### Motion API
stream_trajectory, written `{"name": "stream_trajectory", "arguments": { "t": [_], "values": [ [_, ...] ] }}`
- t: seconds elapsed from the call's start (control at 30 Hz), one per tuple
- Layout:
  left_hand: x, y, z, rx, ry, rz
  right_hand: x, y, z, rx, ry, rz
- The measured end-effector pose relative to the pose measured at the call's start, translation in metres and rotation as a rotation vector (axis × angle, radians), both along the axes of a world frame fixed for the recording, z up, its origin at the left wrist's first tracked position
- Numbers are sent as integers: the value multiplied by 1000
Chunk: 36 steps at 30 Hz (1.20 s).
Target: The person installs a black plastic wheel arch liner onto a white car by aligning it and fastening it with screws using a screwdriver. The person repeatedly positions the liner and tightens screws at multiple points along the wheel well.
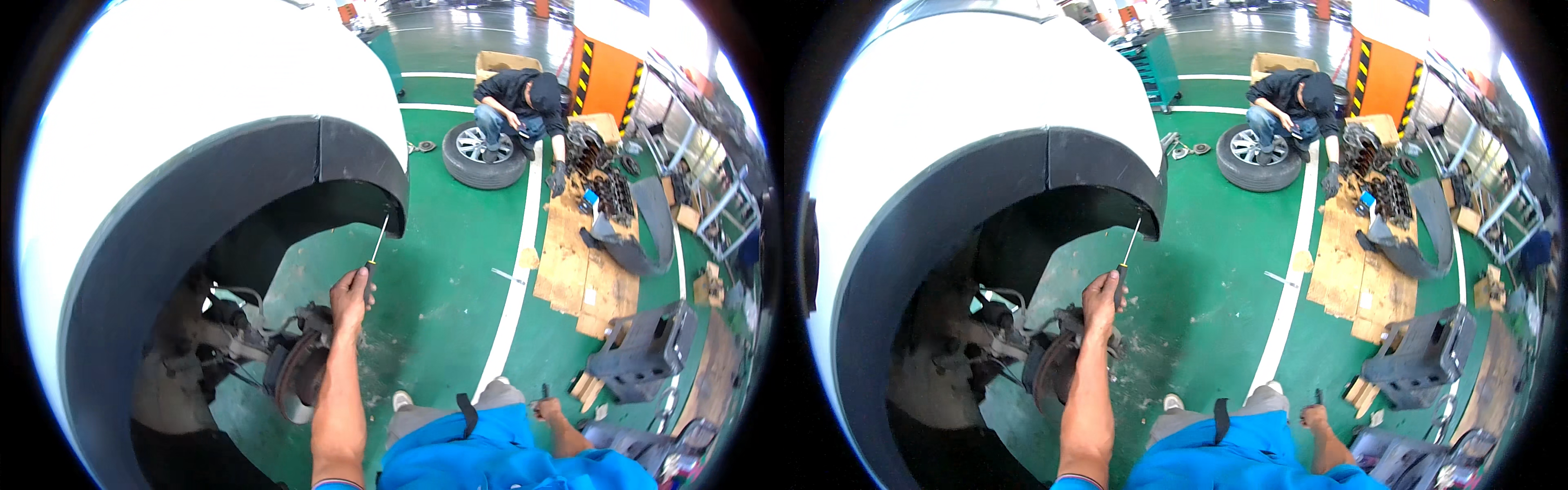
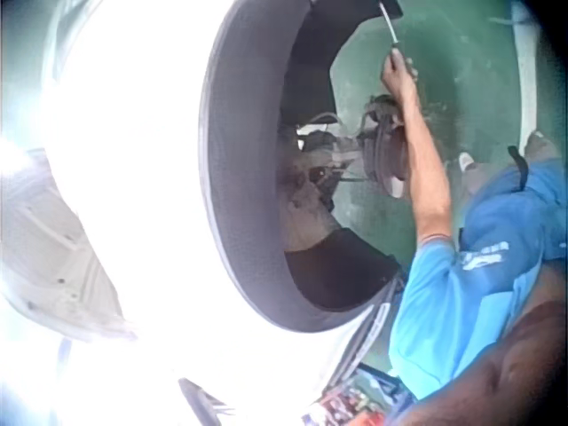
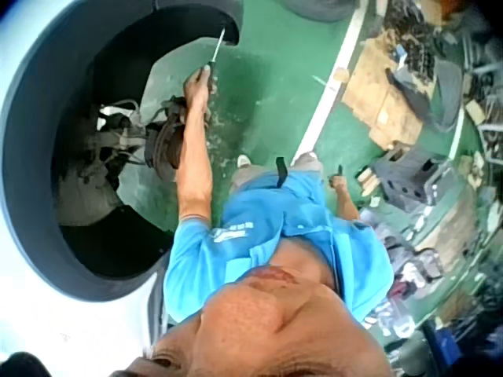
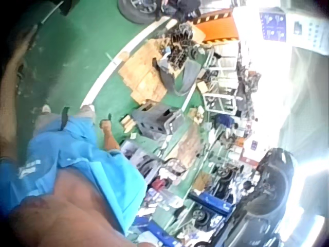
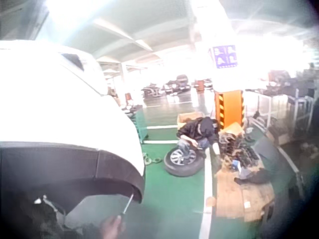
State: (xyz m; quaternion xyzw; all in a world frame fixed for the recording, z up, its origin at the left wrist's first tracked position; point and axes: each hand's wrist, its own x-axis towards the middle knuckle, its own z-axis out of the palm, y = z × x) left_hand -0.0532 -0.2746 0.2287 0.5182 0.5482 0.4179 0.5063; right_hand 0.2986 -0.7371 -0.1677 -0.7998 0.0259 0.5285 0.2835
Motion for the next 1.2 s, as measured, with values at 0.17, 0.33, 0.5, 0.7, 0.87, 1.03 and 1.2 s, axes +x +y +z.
{"name": "stream_trajectory", "arguments": {
  "t": [0.17,0.33,0.5,0.7,0.87,1.03,1.2],
  "values": [
    [-23,-74,-66,-138,-4,85,41,76,69,270,-119,118],
    [-12,-192,-121,-325,-96,384,80,259,178,480,-522,927],
    [6,-266,-153,-418,-101,509,32,427,287,848,-554,1062],
    [12,-280,-177,-462,-202,623,-48,505,371,1120,-313,956],
    [18,-263,-211,-452,-181,600,-42,533,395,1197,-288,1014],
    [26,-251,-255,-512,-41,603,-29,560,424,1263,-376,1138],
    [54,-236,-329,-496,124,653,-40,576,448,1340,-609,1424]
  ]
}}
